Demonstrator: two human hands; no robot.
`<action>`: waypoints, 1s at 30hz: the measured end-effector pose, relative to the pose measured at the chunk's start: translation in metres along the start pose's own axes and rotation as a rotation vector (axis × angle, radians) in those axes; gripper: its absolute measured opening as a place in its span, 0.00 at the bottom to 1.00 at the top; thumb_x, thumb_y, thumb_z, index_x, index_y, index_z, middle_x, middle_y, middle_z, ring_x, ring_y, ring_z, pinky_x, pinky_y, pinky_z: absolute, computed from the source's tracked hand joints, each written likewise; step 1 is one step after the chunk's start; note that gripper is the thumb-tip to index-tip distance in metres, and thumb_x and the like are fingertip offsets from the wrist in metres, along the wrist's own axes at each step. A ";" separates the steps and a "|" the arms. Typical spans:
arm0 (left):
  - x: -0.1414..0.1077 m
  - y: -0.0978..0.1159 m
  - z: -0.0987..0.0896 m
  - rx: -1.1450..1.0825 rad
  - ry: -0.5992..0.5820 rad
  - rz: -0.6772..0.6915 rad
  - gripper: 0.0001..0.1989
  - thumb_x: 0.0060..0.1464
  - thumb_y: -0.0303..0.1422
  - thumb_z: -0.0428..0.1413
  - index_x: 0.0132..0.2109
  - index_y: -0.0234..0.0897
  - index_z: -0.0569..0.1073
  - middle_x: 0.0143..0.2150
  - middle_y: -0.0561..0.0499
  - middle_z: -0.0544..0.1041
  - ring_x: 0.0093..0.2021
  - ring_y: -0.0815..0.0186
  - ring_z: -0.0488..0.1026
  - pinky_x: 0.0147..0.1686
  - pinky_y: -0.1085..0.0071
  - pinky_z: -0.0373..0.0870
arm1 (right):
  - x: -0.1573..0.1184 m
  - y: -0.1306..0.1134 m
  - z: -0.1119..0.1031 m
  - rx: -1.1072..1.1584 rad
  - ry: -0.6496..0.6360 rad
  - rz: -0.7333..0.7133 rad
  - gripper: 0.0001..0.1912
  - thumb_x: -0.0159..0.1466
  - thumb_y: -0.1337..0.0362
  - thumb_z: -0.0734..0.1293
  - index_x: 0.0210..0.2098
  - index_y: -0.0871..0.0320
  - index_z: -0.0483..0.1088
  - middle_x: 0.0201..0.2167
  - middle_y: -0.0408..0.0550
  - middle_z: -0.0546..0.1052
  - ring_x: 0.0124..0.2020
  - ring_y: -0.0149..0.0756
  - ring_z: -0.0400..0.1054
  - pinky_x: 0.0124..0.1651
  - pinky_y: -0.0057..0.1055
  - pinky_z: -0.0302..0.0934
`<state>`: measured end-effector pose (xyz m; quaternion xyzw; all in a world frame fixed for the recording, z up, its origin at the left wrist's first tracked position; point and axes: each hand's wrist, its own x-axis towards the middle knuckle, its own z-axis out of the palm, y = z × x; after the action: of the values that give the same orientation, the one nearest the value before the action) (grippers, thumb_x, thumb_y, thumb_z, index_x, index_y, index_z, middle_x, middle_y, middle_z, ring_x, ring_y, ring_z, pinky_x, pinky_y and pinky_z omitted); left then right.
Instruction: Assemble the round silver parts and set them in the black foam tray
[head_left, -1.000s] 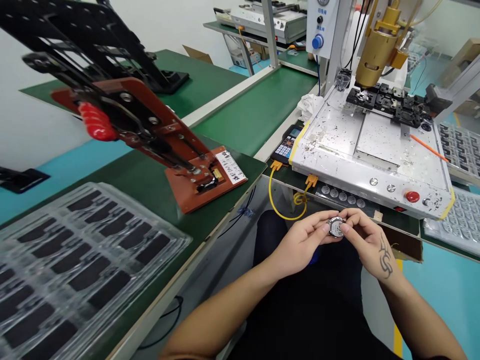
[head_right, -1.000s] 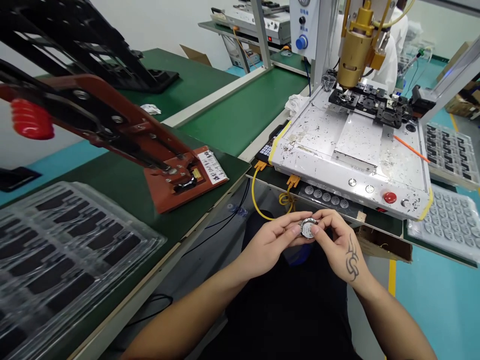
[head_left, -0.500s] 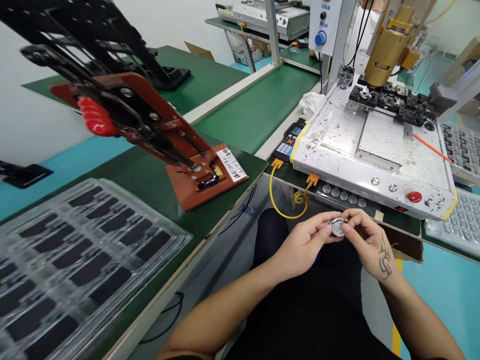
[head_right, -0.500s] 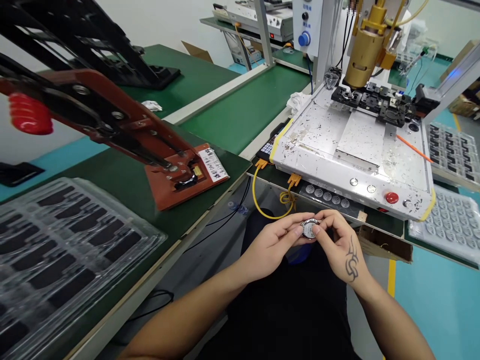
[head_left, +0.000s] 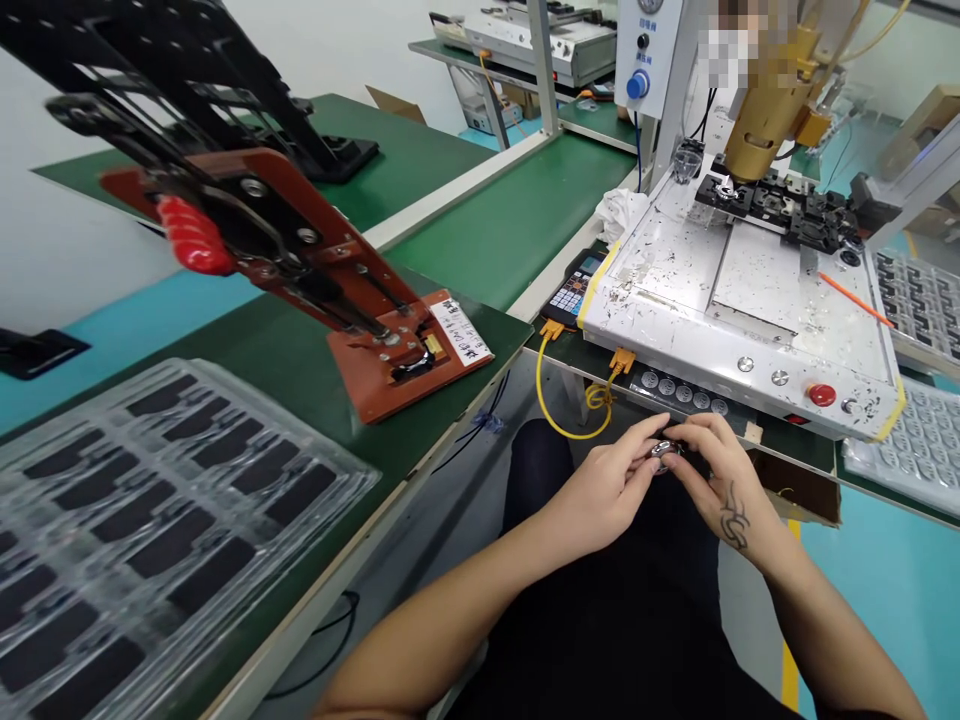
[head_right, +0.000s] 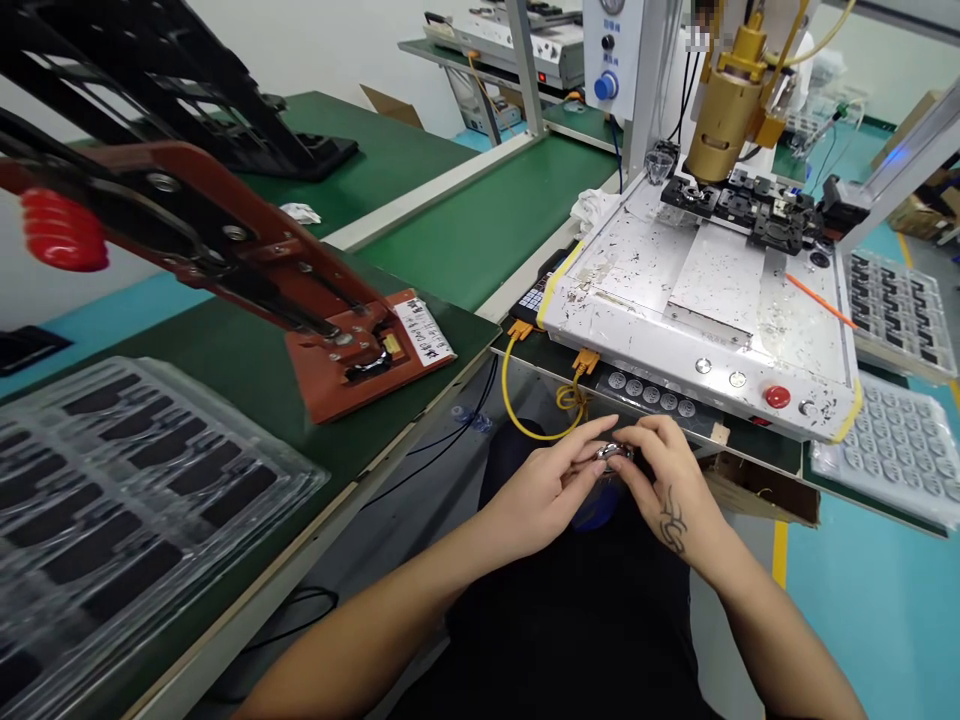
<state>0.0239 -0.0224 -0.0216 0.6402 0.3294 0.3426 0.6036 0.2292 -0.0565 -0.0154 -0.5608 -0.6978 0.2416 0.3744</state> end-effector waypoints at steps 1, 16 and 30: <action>0.001 0.002 -0.003 -0.009 -0.011 -0.005 0.26 0.71 0.33 0.56 0.73 0.39 0.67 0.60 0.39 0.83 0.58 0.53 0.82 0.62 0.57 0.78 | 0.002 -0.002 -0.001 0.016 -0.021 -0.025 0.09 0.74 0.57 0.69 0.52 0.50 0.76 0.49 0.54 0.76 0.49 0.46 0.72 0.53 0.44 0.68; -0.002 0.012 -0.009 -0.258 0.131 -0.114 0.18 0.64 0.42 0.65 0.55 0.34 0.81 0.44 0.44 0.83 0.41 0.60 0.82 0.45 0.63 0.83 | 0.013 -0.017 0.019 0.583 0.040 0.342 0.18 0.68 0.46 0.75 0.44 0.54 0.77 0.29 0.43 0.77 0.23 0.32 0.68 0.27 0.31 0.67; -0.007 0.024 -0.013 -0.151 0.199 -0.080 0.13 0.65 0.39 0.64 0.48 0.33 0.82 0.37 0.46 0.82 0.34 0.63 0.79 0.39 0.68 0.79 | 0.012 -0.019 0.018 0.513 -0.075 0.231 0.11 0.70 0.53 0.75 0.45 0.53 0.78 0.34 0.46 0.79 0.29 0.33 0.70 0.32 0.32 0.69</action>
<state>0.0093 -0.0225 0.0028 0.5420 0.3860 0.4038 0.6278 0.2021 -0.0487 -0.0087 -0.5142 -0.5586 0.4722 0.4478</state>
